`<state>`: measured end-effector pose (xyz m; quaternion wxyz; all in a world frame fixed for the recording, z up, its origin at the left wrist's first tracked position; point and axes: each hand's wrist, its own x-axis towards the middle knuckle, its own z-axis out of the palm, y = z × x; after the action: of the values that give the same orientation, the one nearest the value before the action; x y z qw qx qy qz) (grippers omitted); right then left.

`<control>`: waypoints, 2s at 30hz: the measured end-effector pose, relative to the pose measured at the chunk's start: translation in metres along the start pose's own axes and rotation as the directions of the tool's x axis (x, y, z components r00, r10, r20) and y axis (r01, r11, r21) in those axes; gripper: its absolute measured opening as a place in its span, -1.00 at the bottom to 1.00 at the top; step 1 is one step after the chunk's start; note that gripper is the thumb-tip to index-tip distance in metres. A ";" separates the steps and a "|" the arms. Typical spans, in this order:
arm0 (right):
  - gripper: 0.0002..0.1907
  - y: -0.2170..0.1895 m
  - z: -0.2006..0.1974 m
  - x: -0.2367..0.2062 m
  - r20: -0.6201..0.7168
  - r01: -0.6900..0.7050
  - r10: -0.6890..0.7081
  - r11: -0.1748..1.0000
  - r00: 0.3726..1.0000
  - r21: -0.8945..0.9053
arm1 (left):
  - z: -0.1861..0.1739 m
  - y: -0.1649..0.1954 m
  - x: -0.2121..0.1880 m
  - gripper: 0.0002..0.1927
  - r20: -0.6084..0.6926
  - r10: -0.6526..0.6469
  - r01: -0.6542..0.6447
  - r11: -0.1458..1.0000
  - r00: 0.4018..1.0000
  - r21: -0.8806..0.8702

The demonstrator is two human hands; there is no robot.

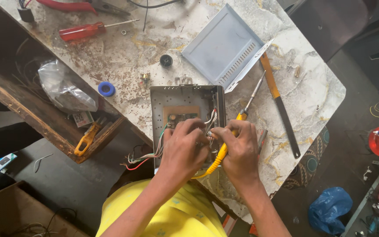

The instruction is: The person uses a soldering iron to solder wires to a circuit board inside a metal box. They hold the wires in place with one hand while applying the soldering iron with the other, working on the connections within the open box.

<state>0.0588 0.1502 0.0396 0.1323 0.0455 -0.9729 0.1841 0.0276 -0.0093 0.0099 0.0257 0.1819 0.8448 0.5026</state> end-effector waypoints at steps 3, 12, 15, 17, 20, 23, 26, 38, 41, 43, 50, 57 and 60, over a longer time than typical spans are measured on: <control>-0.74 -0.002 0.000 -0.001 0.005 -0.036 0.036 0.998 0.999 0.048 | -0.001 -0.002 0.003 -0.93 0.042 -0.044 0.046 0.997 0.998 -0.054; -0.73 0.001 -0.005 -0.002 0.028 0.005 -0.004 1.000 1.000 -0.008 | -0.002 -0.008 0.004 -0.91 0.134 -0.090 0.111 0.982 0.987 -0.154; -0.71 0.002 -0.008 -0.002 0.062 0.055 -0.050 0.995 0.997 -0.078 | -0.003 -0.007 0.004 -0.85 0.183 -0.145 0.172 0.975 0.972 -0.140; -0.73 0.002 -0.009 -0.002 0.077 0.063 -0.055 0.992 0.995 -0.110 | -0.003 -0.006 0.004 -0.85 0.182 -0.168 0.194 0.971 0.969 -0.139; -0.76 0.001 -0.009 -0.002 0.086 0.060 -0.049 0.989 0.995 -0.136 | 0.000 -0.006 0.004 -0.84 0.191 -0.210 0.236 0.964 0.959 -0.124; -0.77 0.001 -0.007 -0.001 0.058 0.063 -0.056 0.991 0.997 -0.122 | 0.001 -0.009 0.004 -0.90 0.161 -0.186 0.208 0.970 0.969 -0.128; -0.79 -0.001 -0.006 0.000 0.038 0.048 -0.045 0.993 0.998 -0.103 | 0.001 -0.011 0.002 -0.91 0.120 -0.171 0.188 0.971 0.978 -0.146; -0.78 0.001 -0.002 -0.016 -0.046 0.033 -0.038 0.994 0.998 -0.108 | -0.004 -0.004 0.002 -0.94 0.143 -0.183 0.190 0.981 0.973 -0.035; -0.76 -0.001 0.000 -0.027 -0.098 0.031 -0.042 0.994 0.994 -0.106 | -0.007 -0.003 0.000 -0.91 0.185 -0.199 0.207 0.978 0.962 -0.027; -0.75 -0.004 0.002 -0.035 -0.128 -0.004 -0.009 0.994 0.992 -0.107 | -0.007 0.000 -0.002 -0.85 0.184 -0.190 0.201 0.979 0.964 -0.042; -0.70 -0.010 0.000 -0.050 -0.145 -0.069 0.057 0.994 0.988 -0.083 | -0.009 -0.003 -0.008 -0.87 0.184 -0.186 0.215 0.965 0.965 -0.153; -0.67 0.007 -0.008 -0.020 0.033 0.109 -0.107 0.990 0.994 -0.091 | -0.013 -0.011 -0.003 -0.77 0.173 -0.101 0.151 0.940 0.980 -0.306; -0.68 0.008 -0.011 -0.007 0.093 0.133 -0.126 0.988 0.988 -0.073 | -0.011 -0.007 -0.003 -0.74 0.156 -0.186 0.224 0.932 0.970 -0.285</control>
<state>0.0672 0.1619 0.0453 0.1026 0.1116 -0.9793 0.1341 0.0256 -0.0226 0.0089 0.1588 0.1180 0.7695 0.6072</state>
